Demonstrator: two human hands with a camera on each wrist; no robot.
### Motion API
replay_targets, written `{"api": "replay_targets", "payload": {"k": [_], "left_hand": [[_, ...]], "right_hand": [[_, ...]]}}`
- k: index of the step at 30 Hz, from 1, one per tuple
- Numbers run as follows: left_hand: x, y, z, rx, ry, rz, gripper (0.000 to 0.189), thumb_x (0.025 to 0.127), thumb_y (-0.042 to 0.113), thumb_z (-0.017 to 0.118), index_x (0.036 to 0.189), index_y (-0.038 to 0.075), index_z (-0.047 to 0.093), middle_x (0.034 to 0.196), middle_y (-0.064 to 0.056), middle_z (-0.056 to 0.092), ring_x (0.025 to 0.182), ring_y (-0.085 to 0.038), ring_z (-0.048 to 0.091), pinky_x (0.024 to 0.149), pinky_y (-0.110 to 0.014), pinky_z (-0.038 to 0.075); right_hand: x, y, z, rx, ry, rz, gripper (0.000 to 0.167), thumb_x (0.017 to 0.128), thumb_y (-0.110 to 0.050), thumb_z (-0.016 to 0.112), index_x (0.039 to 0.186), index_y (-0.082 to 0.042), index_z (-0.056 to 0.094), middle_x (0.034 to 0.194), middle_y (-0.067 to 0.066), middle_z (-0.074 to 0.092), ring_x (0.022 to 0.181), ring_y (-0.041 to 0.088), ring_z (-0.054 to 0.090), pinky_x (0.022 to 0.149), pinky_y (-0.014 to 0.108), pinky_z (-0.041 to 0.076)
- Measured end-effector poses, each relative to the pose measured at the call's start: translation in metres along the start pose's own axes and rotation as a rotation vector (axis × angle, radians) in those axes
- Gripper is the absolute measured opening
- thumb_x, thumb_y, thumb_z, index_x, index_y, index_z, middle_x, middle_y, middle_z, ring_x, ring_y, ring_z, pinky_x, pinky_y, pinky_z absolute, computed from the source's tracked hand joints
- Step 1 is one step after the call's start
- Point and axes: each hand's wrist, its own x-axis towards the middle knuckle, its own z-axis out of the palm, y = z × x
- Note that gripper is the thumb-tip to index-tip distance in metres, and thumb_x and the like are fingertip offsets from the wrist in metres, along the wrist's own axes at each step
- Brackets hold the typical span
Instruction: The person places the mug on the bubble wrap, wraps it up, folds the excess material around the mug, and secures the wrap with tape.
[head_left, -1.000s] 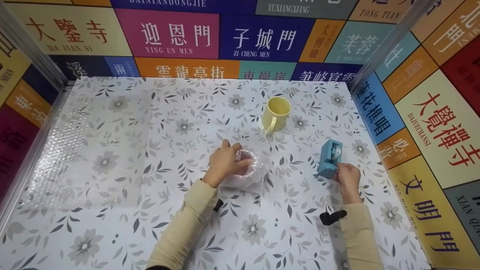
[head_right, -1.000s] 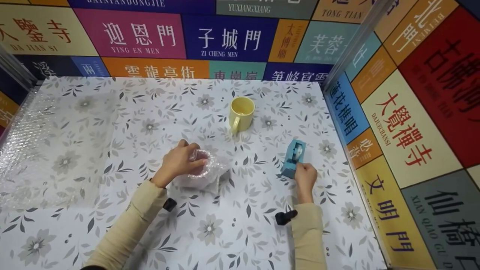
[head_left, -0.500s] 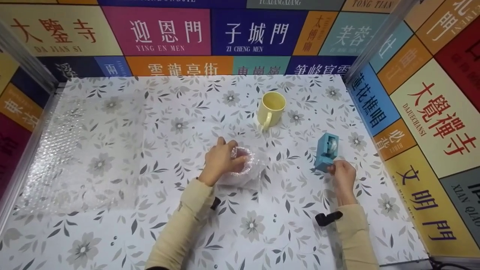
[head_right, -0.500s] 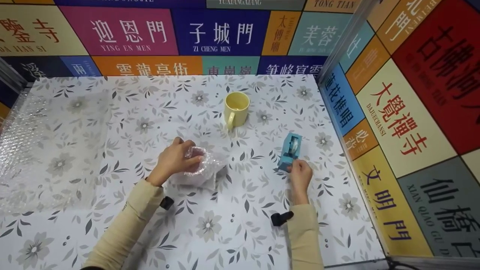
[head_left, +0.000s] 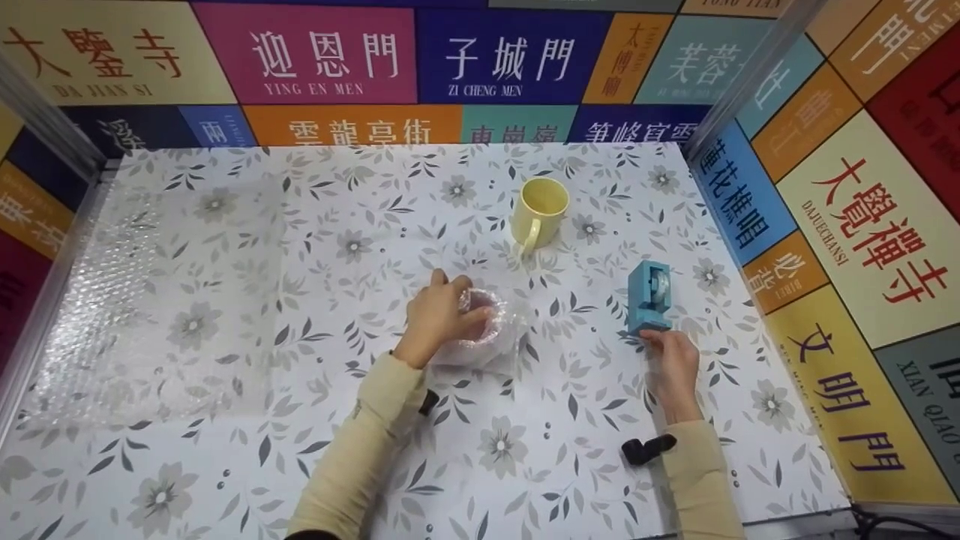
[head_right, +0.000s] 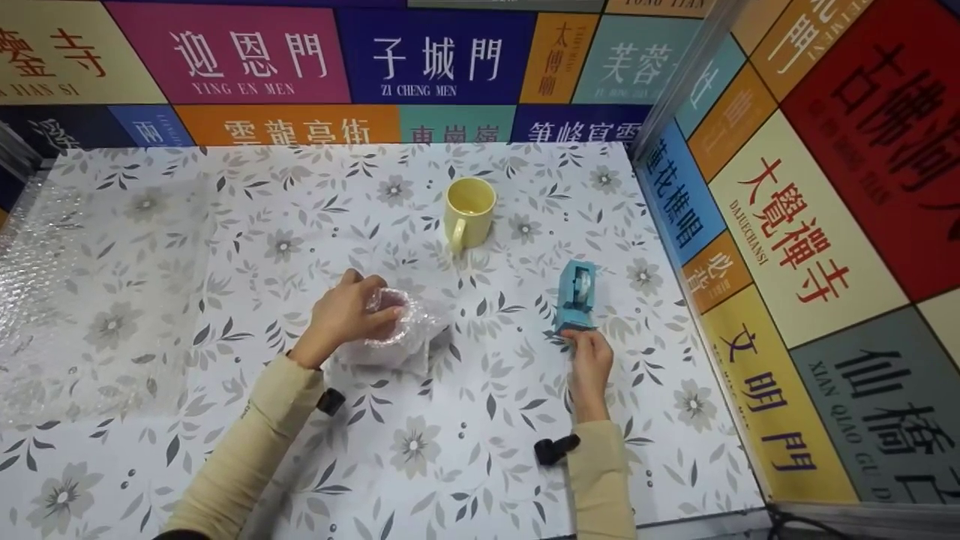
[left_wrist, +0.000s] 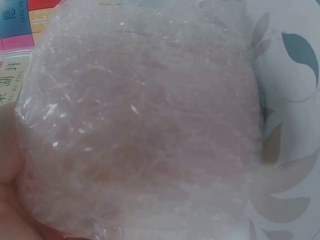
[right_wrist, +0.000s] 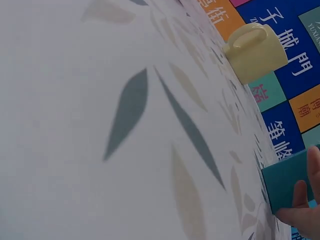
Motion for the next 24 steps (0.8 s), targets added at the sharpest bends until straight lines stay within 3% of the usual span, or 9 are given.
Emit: {"api": "replay_targets", "payload": {"k": [5, 9, 14, 18, 24], "left_hand": [[-0.0004, -0.0001, -0.0001, -0.005, -0.007, 0.004, 0.051, 0.074, 0.055, 0.064, 0.103, 0.014, 0.058, 0.095, -0.01, 0.046, 0.071, -0.026, 0.055, 0.058, -0.038, 0.047], [-0.0004, -0.0008, -0.001, -0.009, -0.012, 0.006, 0.053, 0.075, 0.055, 0.064, 0.107, 0.013, 0.058, 0.098, -0.011, 0.047, 0.074, -0.026, 0.055, 0.06, -0.038, 0.047], [-0.0005, -0.0018, -0.0018, -0.011, -0.012, -0.012, 0.053, 0.075, 0.055, 0.064, 0.108, 0.014, 0.058, 0.098, -0.011, 0.046, 0.075, -0.027, 0.055, 0.061, -0.039, 0.047], [-0.0008, -0.0017, -0.0011, -0.014, -0.015, -0.01, 0.053, 0.075, 0.055, 0.063, 0.109, 0.015, 0.057, 0.098, -0.011, 0.046, 0.075, -0.027, 0.055, 0.06, -0.04, 0.047], [-0.0016, -0.0002, 0.0005, -0.017, 0.012, 0.004, 0.052, 0.074, 0.054, 0.065, 0.107, 0.014, 0.059, 0.098, -0.012, 0.046, 0.074, -0.029, 0.056, 0.059, -0.04, 0.047]], "right_hand": [[-0.0015, 0.002, -0.0054, -0.018, -0.021, 0.021, 0.015, 0.091, -0.007, 0.043, 0.088, -0.003, 0.058, 0.082, -0.007, 0.065, 0.091, 0.013, 0.052, 0.079, 0.02, 0.038], [-0.0034, -0.0003, -0.0091, -0.154, -0.04, 0.052, 0.013, 0.091, -0.013, 0.048, 0.086, -0.005, 0.057, 0.086, -0.006, 0.06, 0.085, 0.012, 0.051, 0.075, 0.024, 0.037], [-0.0007, -0.0009, -0.0084, -0.369, -0.028, -0.037, 0.021, 0.091, -0.015, 0.052, 0.089, 0.006, 0.056, 0.076, -0.001, 0.053, 0.071, 0.013, 0.049, 0.064, 0.024, 0.04], [0.0028, 0.0009, -0.0076, -0.482, 0.008, -0.09, 0.02, 0.091, -0.015, 0.052, 0.087, 0.004, 0.058, 0.074, -0.001, 0.053, 0.07, 0.013, 0.048, 0.06, 0.022, 0.041], [0.0051, 0.002, -0.0103, -0.519, 0.01, -0.072, 0.019, 0.091, -0.016, 0.052, 0.083, 0.0, 0.057, 0.077, 0.002, 0.053, 0.075, 0.015, 0.047, 0.063, 0.024, 0.041]]}}
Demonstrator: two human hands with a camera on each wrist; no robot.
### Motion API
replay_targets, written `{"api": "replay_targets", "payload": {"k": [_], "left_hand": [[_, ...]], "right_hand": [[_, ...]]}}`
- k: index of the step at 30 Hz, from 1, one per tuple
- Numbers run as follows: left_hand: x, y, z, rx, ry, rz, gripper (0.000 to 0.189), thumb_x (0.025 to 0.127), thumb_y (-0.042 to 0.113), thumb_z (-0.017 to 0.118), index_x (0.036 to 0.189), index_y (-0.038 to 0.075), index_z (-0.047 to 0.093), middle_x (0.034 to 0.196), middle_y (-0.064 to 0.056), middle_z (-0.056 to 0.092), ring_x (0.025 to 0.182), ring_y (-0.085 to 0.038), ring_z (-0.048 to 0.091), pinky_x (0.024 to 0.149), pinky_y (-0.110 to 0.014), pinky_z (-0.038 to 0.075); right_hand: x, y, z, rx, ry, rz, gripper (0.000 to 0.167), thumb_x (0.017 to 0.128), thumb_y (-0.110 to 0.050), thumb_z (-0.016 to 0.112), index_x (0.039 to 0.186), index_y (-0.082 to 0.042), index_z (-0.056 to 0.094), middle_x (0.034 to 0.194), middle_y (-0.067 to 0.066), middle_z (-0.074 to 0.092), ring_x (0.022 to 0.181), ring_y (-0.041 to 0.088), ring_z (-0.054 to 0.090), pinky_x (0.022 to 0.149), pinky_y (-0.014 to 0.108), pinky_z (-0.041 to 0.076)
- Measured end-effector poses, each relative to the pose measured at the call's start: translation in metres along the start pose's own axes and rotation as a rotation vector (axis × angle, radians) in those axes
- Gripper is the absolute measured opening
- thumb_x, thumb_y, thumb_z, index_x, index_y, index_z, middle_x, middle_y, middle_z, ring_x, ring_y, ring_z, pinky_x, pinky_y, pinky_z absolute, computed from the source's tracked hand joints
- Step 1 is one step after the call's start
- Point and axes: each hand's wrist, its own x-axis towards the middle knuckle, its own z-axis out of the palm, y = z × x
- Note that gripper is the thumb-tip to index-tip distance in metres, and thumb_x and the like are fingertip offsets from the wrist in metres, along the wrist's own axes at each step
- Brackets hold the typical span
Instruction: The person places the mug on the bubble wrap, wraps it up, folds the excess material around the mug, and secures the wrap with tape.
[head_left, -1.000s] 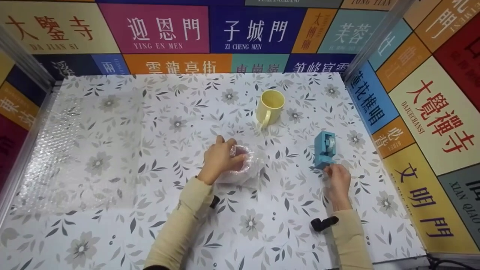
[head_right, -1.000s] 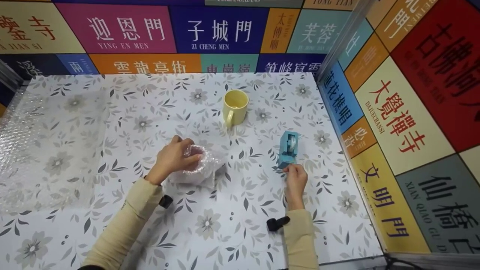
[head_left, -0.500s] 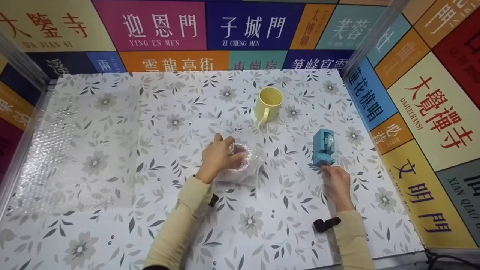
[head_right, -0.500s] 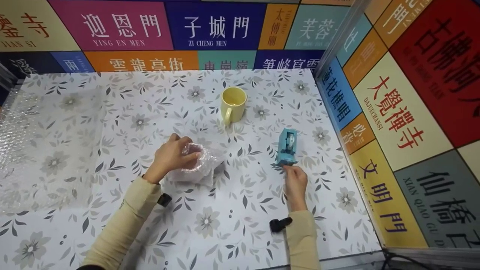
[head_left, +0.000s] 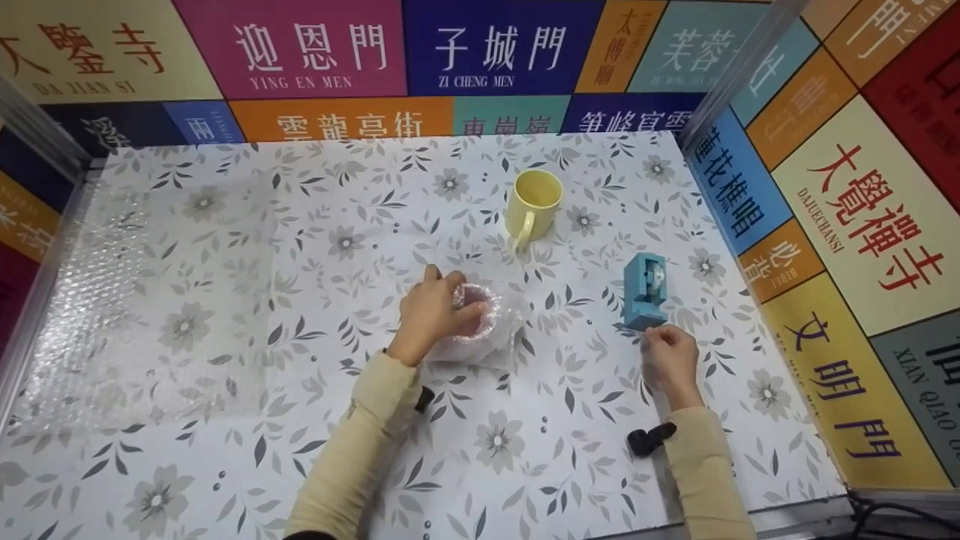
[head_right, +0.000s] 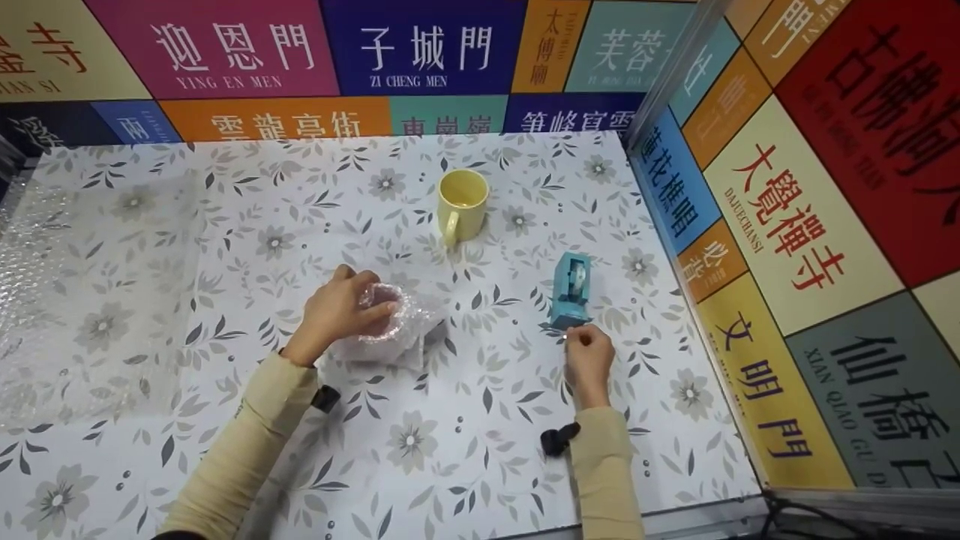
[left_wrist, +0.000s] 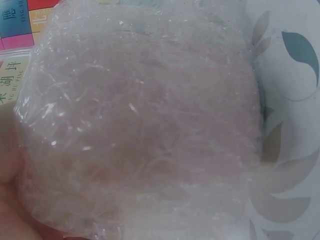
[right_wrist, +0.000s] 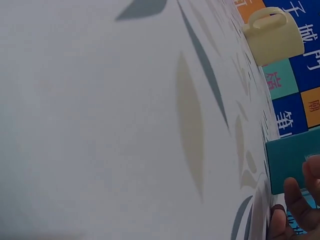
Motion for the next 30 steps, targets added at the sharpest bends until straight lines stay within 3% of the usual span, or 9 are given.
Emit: {"api": "replay_targets", "payload": {"k": [5, 10, 15, 17, 21, 24, 30], "left_hand": [[0.0, -0.001, -0.001, 0.004, -0.007, 0.0, 0.053, 0.075, 0.054, 0.064, 0.108, 0.013, 0.059, 0.098, -0.012, 0.047, 0.074, -0.027, 0.056, 0.06, -0.039, 0.047], [0.0, 0.0, -0.001, 0.005, -0.016, -0.007, 0.052, 0.075, 0.054, 0.064, 0.106, 0.013, 0.059, 0.098, -0.01, 0.046, 0.072, -0.026, 0.055, 0.059, -0.037, 0.047], [0.0, 0.0, -0.001, -0.003, -0.012, -0.008, 0.05, 0.075, 0.054, 0.064, 0.103, 0.013, 0.059, 0.097, -0.009, 0.046, 0.071, -0.025, 0.054, 0.059, -0.037, 0.047], [0.001, 0.0, -0.001, -0.006, -0.014, -0.006, 0.049, 0.075, 0.054, 0.064, 0.102, 0.013, 0.059, 0.096, -0.009, 0.046, 0.071, -0.025, 0.054, 0.059, -0.037, 0.047], [0.001, 0.002, 0.0, -0.004, -0.022, 0.007, 0.05, 0.075, 0.055, 0.063, 0.102, 0.013, 0.058, 0.096, -0.009, 0.046, 0.07, -0.024, 0.054, 0.058, -0.036, 0.046], [0.002, 0.001, 0.001, -0.003, -0.024, 0.014, 0.05, 0.075, 0.056, 0.062, 0.102, 0.013, 0.058, 0.096, -0.009, 0.046, 0.07, -0.024, 0.054, 0.058, -0.036, 0.046], [0.0, -0.001, -0.001, 0.009, -0.008, -0.002, 0.053, 0.075, 0.057, 0.062, 0.104, 0.014, 0.059, 0.097, -0.01, 0.047, 0.071, -0.027, 0.055, 0.058, -0.039, 0.048]], "right_hand": [[0.002, 0.0, 0.001, -0.016, -0.002, -0.011, 0.018, 0.09, -0.013, 0.052, 0.085, 0.002, 0.058, 0.085, 0.009, 0.056, 0.08, 0.019, 0.049, 0.066, 0.026, 0.042], [0.0, 0.009, 0.007, -0.119, 0.019, -0.112, 0.018, 0.083, -0.008, 0.053, 0.086, 0.007, 0.062, 0.096, 0.019, 0.059, 0.089, 0.027, 0.052, 0.076, 0.034, 0.041], [-0.003, 0.007, 0.004, -0.181, -0.038, -0.145, 0.022, 0.083, -0.008, 0.053, 0.092, 0.01, 0.063, 0.106, 0.023, 0.058, 0.1, 0.032, 0.052, 0.086, 0.037, 0.039], [-0.006, 0.003, -0.001, -0.202, -0.082, -0.134, 0.025, 0.083, -0.009, 0.053, 0.095, 0.01, 0.063, 0.105, 0.022, 0.059, 0.098, 0.03, 0.052, 0.083, 0.035, 0.04], [-0.014, -0.003, -0.015, -0.218, -0.186, -0.131, 0.024, 0.087, -0.013, 0.05, 0.091, 0.009, 0.061, 0.077, 0.013, 0.058, 0.072, 0.023, 0.053, 0.062, 0.029, 0.043], [-0.02, -0.013, -0.022, -0.221, -0.251, -0.196, 0.024, 0.09, -0.014, 0.05, 0.09, 0.008, 0.059, 0.068, 0.004, 0.052, 0.061, 0.014, 0.048, 0.054, 0.026, 0.041], [-0.038, -0.052, -0.012, -0.13, -0.314, -0.437, 0.019, 0.088, -0.01, 0.057, 0.095, 0.007, 0.061, 0.088, 0.01, 0.06, 0.079, 0.005, 0.05, 0.072, 0.019, 0.041]]}}
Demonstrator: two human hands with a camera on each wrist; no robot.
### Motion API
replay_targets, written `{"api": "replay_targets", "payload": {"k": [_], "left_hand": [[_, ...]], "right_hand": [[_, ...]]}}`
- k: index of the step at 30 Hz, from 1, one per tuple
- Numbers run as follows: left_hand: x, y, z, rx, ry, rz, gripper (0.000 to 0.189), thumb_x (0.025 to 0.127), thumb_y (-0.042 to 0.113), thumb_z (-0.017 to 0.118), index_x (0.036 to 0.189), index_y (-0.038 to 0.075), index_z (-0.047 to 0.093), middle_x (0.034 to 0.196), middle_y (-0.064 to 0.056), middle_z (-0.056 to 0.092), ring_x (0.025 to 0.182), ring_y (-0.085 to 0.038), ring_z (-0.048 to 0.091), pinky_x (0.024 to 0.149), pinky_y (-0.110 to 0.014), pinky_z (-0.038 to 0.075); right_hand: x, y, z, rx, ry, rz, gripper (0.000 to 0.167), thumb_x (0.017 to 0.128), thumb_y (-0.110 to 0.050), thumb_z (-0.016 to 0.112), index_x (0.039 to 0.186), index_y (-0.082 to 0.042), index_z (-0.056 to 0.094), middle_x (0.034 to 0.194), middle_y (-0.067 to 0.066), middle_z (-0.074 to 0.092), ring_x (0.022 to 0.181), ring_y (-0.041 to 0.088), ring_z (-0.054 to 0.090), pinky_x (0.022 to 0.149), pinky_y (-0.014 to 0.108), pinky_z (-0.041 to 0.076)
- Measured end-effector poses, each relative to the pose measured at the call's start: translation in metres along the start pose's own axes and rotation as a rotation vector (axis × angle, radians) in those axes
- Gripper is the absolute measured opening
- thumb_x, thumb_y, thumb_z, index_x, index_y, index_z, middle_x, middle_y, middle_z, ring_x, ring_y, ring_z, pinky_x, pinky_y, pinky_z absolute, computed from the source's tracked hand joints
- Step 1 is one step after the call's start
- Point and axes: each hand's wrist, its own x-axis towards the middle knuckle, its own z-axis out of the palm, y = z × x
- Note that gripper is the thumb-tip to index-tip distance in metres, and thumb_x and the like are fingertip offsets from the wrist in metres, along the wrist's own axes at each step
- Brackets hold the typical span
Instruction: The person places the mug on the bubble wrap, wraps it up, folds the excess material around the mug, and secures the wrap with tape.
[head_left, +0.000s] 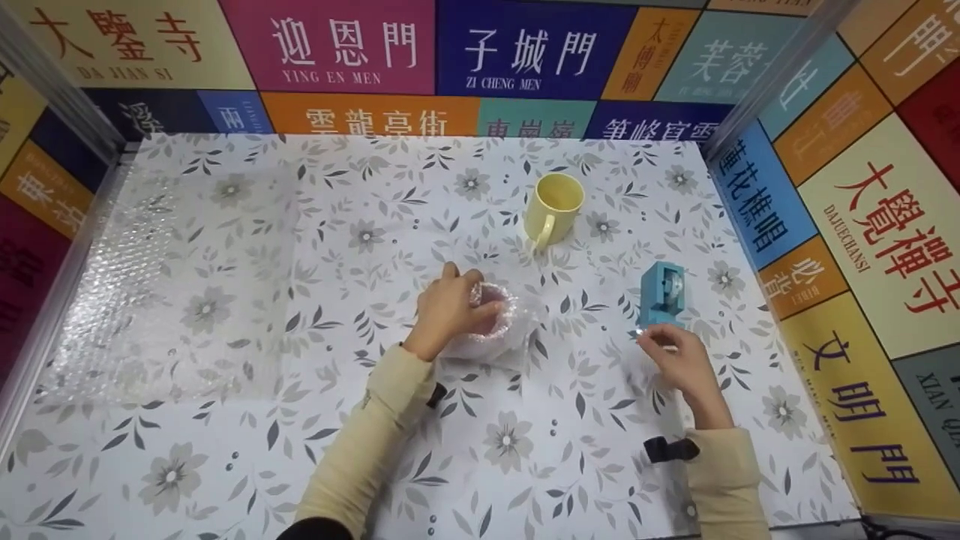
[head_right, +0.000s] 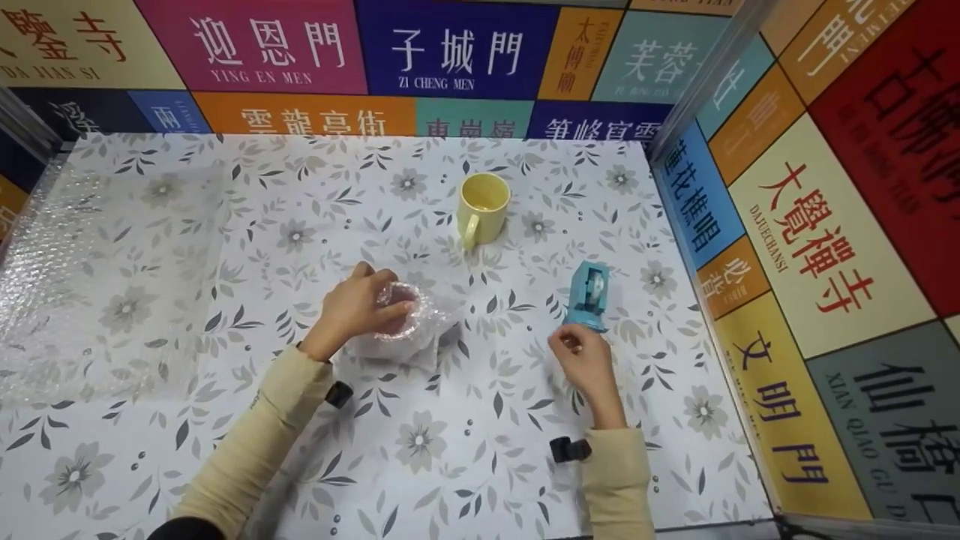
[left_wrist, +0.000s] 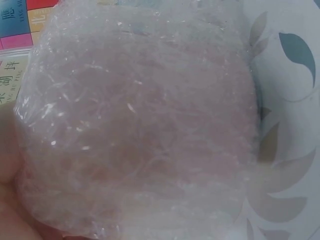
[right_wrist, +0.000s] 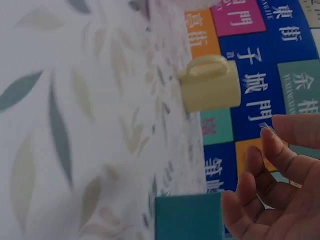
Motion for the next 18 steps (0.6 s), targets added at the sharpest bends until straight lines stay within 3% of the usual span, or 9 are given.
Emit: {"api": "replay_targets", "payload": {"k": [5, 9, 13, 18], "left_hand": [[0.0, 0.001, 0.0, -0.004, -0.001, 0.0, 0.053, 0.075, 0.056, 0.063, 0.106, 0.014, 0.059, 0.098, -0.01, 0.047, 0.072, -0.026, 0.055, 0.059, -0.038, 0.048], [0.001, 0.0, 0.001, -0.013, -0.006, 0.005, 0.053, 0.075, 0.056, 0.063, 0.106, 0.013, 0.059, 0.098, -0.01, 0.047, 0.071, -0.025, 0.055, 0.059, -0.037, 0.048], [0.001, 0.0, 0.0, -0.007, -0.002, 0.009, 0.052, 0.075, 0.055, 0.063, 0.105, 0.013, 0.059, 0.098, -0.01, 0.047, 0.071, -0.025, 0.055, 0.059, -0.037, 0.048], [0.0, 0.0, 0.001, 0.007, 0.01, 0.007, 0.052, 0.075, 0.055, 0.063, 0.105, 0.013, 0.059, 0.098, -0.011, 0.048, 0.072, -0.027, 0.056, 0.06, -0.038, 0.048]], "right_hand": [[0.006, -0.048, 0.021, 0.231, -0.043, -0.288, 0.005, 0.083, 0.008, 0.057, 0.086, 0.01, 0.06, 0.083, 0.017, 0.058, 0.077, 0.009, 0.052, 0.069, 0.019, 0.044], [0.014, -0.079, 0.041, 0.339, -0.129, -0.473, 0.005, 0.081, 0.016, 0.053, 0.082, 0.013, 0.057, 0.083, 0.02, 0.054, 0.077, 0.011, 0.051, 0.068, 0.022, 0.043], [0.023, -0.092, 0.058, 0.377, -0.2, -0.53, 0.005, 0.08, 0.017, 0.053, 0.082, 0.014, 0.057, 0.086, 0.019, 0.053, 0.08, 0.01, 0.05, 0.069, 0.023, 0.043], [0.03, -0.099, 0.075, 0.35, -0.246, -0.534, 0.005, 0.078, 0.016, 0.057, 0.081, 0.012, 0.059, 0.088, 0.021, 0.053, 0.085, 0.011, 0.048, 0.068, 0.024, 0.044]]}}
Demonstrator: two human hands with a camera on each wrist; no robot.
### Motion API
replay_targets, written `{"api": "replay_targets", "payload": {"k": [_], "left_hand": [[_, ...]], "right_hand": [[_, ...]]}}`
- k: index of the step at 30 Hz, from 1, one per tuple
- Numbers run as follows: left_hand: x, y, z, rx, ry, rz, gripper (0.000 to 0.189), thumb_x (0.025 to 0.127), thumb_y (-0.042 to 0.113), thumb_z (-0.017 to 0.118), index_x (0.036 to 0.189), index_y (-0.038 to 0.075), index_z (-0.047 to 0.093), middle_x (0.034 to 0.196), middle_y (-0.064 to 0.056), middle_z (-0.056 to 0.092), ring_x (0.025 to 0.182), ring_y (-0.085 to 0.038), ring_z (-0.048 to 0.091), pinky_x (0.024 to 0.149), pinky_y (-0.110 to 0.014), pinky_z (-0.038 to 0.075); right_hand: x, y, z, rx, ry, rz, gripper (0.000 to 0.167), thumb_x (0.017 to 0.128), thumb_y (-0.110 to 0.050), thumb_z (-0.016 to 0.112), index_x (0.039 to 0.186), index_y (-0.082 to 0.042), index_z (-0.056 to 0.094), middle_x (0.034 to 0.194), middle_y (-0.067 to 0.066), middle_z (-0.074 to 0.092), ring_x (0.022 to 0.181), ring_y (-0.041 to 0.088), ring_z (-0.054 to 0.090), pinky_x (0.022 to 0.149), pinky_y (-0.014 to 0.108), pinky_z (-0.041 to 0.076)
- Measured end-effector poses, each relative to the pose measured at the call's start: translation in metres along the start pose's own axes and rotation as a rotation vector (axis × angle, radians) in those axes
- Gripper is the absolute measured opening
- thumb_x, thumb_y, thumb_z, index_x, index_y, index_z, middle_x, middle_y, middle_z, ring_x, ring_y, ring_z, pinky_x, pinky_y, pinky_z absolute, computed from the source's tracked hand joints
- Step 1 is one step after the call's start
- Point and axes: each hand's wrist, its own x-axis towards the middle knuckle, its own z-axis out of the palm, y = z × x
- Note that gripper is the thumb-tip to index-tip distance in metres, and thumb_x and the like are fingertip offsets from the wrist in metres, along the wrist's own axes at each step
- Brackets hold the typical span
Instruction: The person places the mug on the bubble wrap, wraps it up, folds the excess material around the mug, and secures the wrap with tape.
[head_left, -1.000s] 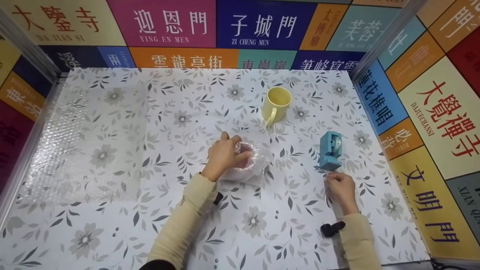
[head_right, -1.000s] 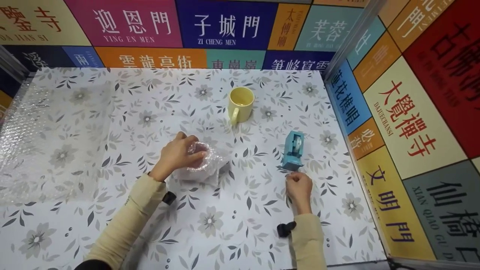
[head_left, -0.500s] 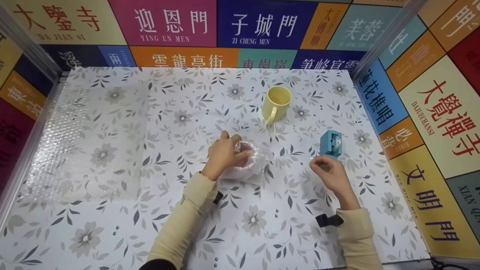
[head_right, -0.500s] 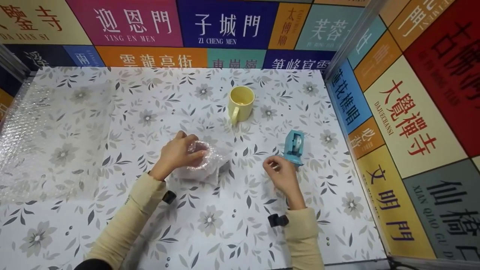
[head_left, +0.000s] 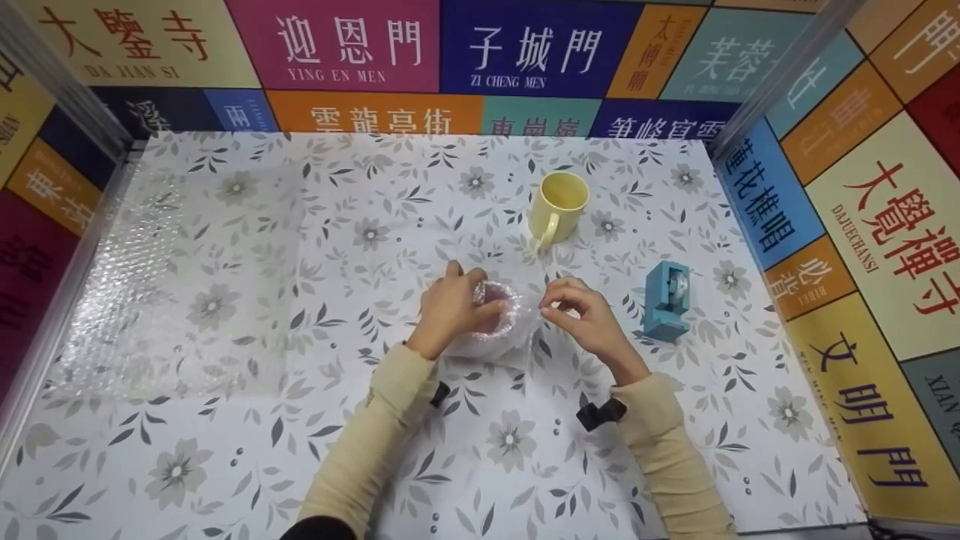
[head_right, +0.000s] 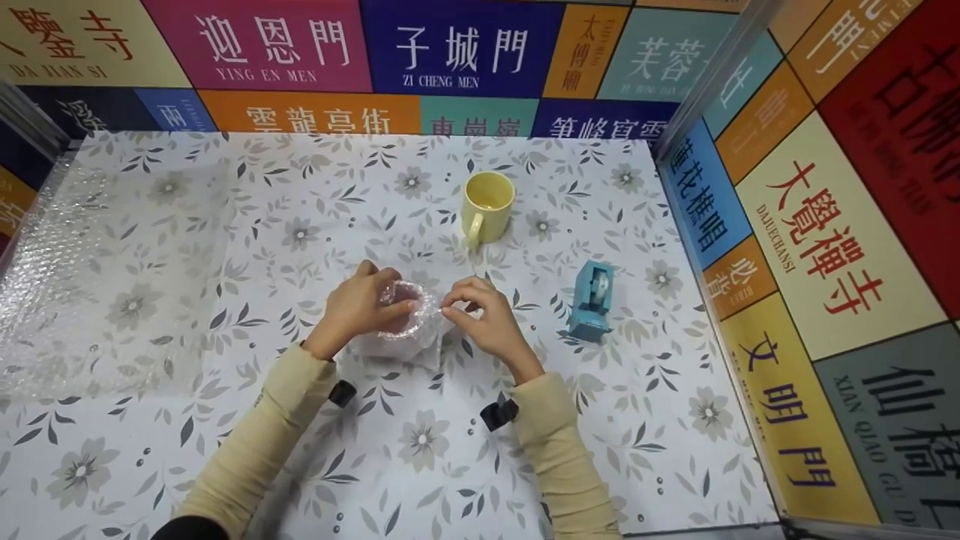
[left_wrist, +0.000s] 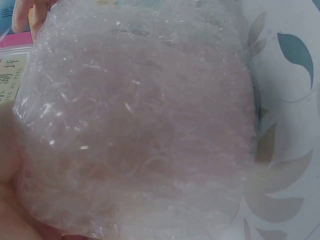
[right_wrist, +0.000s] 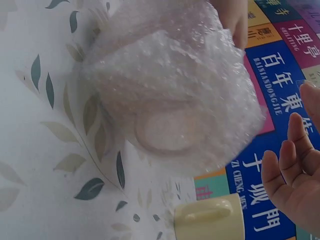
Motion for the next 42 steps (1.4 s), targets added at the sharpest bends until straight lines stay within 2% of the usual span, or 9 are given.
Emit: {"api": "replay_targets", "payload": {"k": [5, 9, 12, 17, 23, 28, 31, 37, 42], "left_hand": [[0.0, 0.001, 0.002, 0.01, 0.012, 0.01, 0.054, 0.074, 0.057, 0.063, 0.104, 0.012, 0.06, 0.097, -0.011, 0.048, 0.072, -0.028, 0.057, 0.059, -0.038, 0.049], [0.0, 0.0, 0.002, 0.013, 0.015, 0.012, 0.054, 0.074, 0.057, 0.063, 0.103, 0.012, 0.06, 0.097, -0.012, 0.048, 0.071, -0.028, 0.057, 0.058, -0.039, 0.049], [0.0, -0.001, 0.001, 0.011, 0.017, 0.012, 0.052, 0.075, 0.056, 0.063, 0.103, 0.012, 0.059, 0.097, -0.012, 0.048, 0.071, -0.029, 0.057, 0.058, -0.04, 0.049], [0.0, -0.001, 0.001, 0.017, 0.018, 0.004, 0.051, 0.075, 0.056, 0.063, 0.102, 0.012, 0.059, 0.097, -0.012, 0.048, 0.072, -0.029, 0.057, 0.059, -0.04, 0.049], [0.0, 0.001, 0.001, 0.034, 0.036, 0.01, 0.053, 0.074, 0.056, 0.063, 0.103, 0.012, 0.06, 0.097, -0.013, 0.049, 0.071, -0.028, 0.057, 0.057, -0.039, 0.049], [-0.001, 0.0, 0.003, 0.038, 0.065, 0.023, 0.052, 0.075, 0.055, 0.064, 0.102, 0.011, 0.06, 0.095, -0.013, 0.05, 0.068, -0.028, 0.057, 0.056, -0.039, 0.049], [-0.001, -0.002, 0.003, 0.036, 0.08, 0.027, 0.051, 0.075, 0.054, 0.064, 0.102, 0.011, 0.06, 0.095, -0.013, 0.05, 0.068, -0.028, 0.057, 0.056, -0.04, 0.049], [-0.003, -0.003, 0.005, 0.015, 0.096, 0.059, 0.052, 0.076, 0.053, 0.064, 0.105, 0.01, 0.06, 0.097, -0.014, 0.05, 0.07, -0.029, 0.057, 0.058, -0.039, 0.049], [-0.004, -0.006, 0.005, -0.075, 0.098, 0.092, 0.06, 0.078, 0.046, 0.064, 0.114, 0.002, 0.046, 0.097, -0.017, 0.05, 0.074, -0.032, 0.057, 0.06, -0.042, 0.049]], "right_hand": [[0.007, 0.003, 0.006, -0.058, -0.054, -0.003, 0.003, 0.077, 0.012, 0.061, 0.079, 0.01, 0.062, 0.088, 0.022, 0.054, 0.087, 0.014, 0.046, 0.068, 0.029, 0.043], [0.01, 0.005, 0.009, -0.099, -0.103, -0.006, 0.003, 0.076, 0.008, 0.064, 0.078, 0.009, 0.062, 0.087, 0.021, 0.054, 0.083, 0.023, 0.045, 0.069, 0.037, 0.038], [0.012, 0.006, 0.011, -0.111, -0.108, -0.014, 0.004, 0.075, 0.007, 0.066, 0.078, 0.009, 0.064, 0.085, 0.022, 0.054, 0.08, 0.03, 0.044, 0.07, 0.041, 0.036], [0.013, 0.01, 0.016, -0.128, -0.066, -0.038, 0.005, 0.073, 0.008, 0.067, 0.078, 0.008, 0.066, 0.082, 0.021, 0.053, 0.083, 0.024, 0.045, 0.077, 0.03, 0.037], [0.013, 0.01, 0.021, -0.166, 0.004, -0.106, 0.005, 0.071, 0.01, 0.068, 0.075, 0.008, 0.067, 0.077, 0.021, 0.054, 0.077, 0.022, 0.047, 0.072, 0.018, 0.036], [0.013, 0.009, 0.025, -0.215, 0.042, -0.131, 0.006, 0.069, 0.009, 0.07, 0.074, 0.008, 0.068, 0.075, 0.02, 0.056, 0.071, 0.021, 0.047, 0.062, 0.028, 0.039], [0.015, 0.011, 0.027, -0.227, 0.051, -0.134, 0.007, 0.068, 0.009, 0.071, 0.074, 0.007, 0.068, 0.075, 0.02, 0.057, 0.068, 0.025, 0.048, 0.059, 0.038, 0.039], [0.015, 0.012, 0.025, -0.217, 0.02, -0.102, 0.007, 0.069, 0.008, 0.071, 0.076, 0.008, 0.068, 0.076, 0.02, 0.057, 0.068, 0.035, 0.049, 0.06, 0.037, 0.041], [0.017, 0.012, 0.022, -0.196, -0.018, -0.08, 0.006, 0.071, 0.008, 0.069, 0.077, 0.008, 0.068, 0.075, 0.02, 0.056, 0.067, 0.038, 0.049, 0.059, 0.043, 0.04]]}}
